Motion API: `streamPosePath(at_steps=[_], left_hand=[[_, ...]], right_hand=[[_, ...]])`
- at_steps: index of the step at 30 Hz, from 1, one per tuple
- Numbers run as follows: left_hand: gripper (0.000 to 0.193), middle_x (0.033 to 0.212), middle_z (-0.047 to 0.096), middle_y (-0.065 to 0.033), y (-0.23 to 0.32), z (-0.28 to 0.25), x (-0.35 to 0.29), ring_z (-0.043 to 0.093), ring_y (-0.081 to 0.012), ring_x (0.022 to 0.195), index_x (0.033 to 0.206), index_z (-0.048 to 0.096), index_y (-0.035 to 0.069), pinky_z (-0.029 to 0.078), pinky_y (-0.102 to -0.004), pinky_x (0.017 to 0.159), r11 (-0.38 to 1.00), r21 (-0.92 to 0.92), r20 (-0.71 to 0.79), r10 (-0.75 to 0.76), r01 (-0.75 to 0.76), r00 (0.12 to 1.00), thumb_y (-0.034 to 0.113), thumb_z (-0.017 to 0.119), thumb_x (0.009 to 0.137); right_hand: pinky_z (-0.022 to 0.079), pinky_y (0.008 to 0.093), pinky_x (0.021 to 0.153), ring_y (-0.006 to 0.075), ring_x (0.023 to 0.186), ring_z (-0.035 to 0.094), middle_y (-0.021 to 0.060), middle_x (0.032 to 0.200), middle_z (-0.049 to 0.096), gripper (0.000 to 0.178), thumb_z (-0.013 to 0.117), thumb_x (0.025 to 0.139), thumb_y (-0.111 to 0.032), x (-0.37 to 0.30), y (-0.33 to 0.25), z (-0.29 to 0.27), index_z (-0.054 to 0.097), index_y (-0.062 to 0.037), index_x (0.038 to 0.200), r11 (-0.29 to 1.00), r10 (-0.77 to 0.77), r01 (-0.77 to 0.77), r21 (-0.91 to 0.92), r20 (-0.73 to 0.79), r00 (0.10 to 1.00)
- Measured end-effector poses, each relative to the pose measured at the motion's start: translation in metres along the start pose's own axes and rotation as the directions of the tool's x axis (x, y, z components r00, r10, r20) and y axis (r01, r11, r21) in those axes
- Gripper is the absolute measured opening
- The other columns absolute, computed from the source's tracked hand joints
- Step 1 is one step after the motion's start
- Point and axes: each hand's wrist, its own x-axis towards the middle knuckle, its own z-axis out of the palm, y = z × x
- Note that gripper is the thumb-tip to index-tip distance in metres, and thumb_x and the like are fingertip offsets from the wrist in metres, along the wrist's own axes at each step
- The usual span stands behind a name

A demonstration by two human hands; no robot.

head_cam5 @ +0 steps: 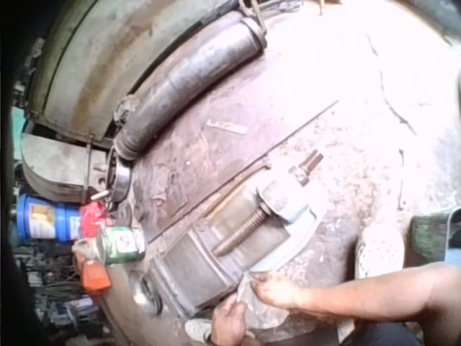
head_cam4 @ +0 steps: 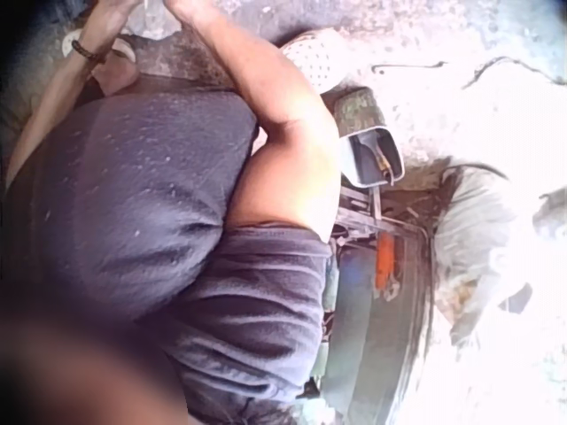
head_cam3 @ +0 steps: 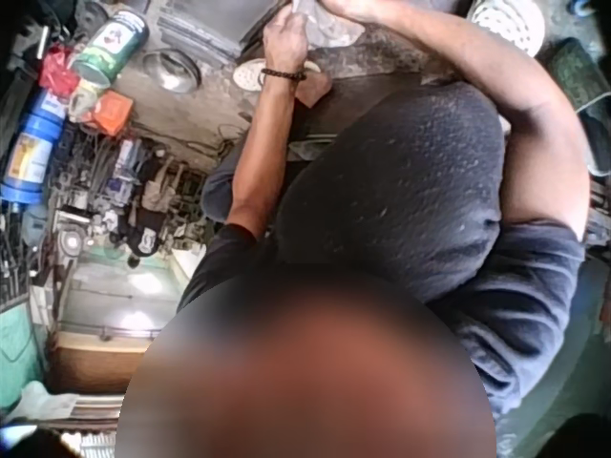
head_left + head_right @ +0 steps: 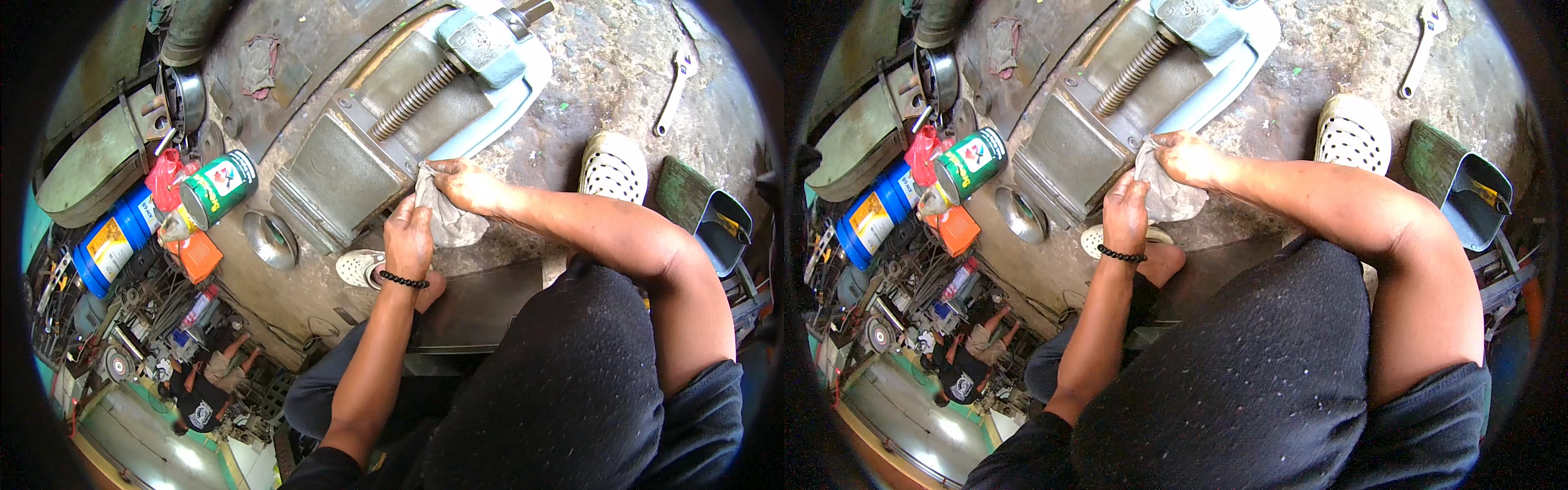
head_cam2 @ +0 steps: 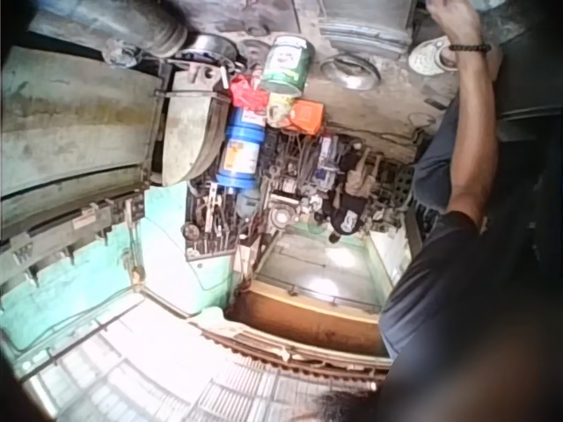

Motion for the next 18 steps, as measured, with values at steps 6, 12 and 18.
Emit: streamPosePath(at_steps=[6, 12, 18], left_hand=[[0.036, 0.094, 0.069, -0.0152, 0.009, 0.004, -0.011, 0.06, -0.0142, 0.082, 0.119, 0.061, -0.009, 0.05, -0.0305, 0.076, 0.995, -0.098, 0.002, -0.008, 0.009, 1.0, 0.011, 0.054, 0.091], [0.038, 0.1, 0.069, -0.0235, 0.018, 0.026, -0.032, 0.067, -0.0265, 0.091, 0.122, 0.059, -0.009, 0.05, -0.0356, 0.084, 0.979, 0.206, 0.062, -0.028, 0.015, 0.998, 0.012, 0.054, 0.091], [0.038, 0.104, 0.069, -0.025, 0.02, 0.036, -0.023, 0.067, -0.0282, 0.096, 0.123, 0.06, -0.006, 0.05, -0.0369, 0.086, 0.99, 0.13, -0.01, 0.06, -0.059, 0.998, 0.012, 0.053, 0.091]], right_hand=[[0.046, 0.0366, 0.101, 0.0355, 0.115, 0.061, 0.0265, 0.125, 0.062, 0.044, 0.046, 0.094, -0.017, -0.015, -0.001, -0.01, 0.057, -0.0002, 0.132, 0.97, -0.188, 0.188, -0.155, 0.012, 0.982], [0.044, 0.0377, 0.104, 0.037, 0.12, 0.058, 0.027, 0.128, 0.06, 0.044, 0.045, 0.092, -0.015, -0.043, 0.009, -0.012, 0.058, -0.0031, 0.133, 0.989, 0.083, -0.093, -0.117, -0.085, 0.993], [0.046, 0.041, 0.102, 0.0405, 0.115, 0.06, 0.0308, 0.119, 0.062, 0.046, 0.045, 0.091, -0.02, -0.028, 0.02, -0.001, 0.059, -0.0014, 0.131, 0.998, 0.055, -0.059, -0.009, -0.233, 0.971]])
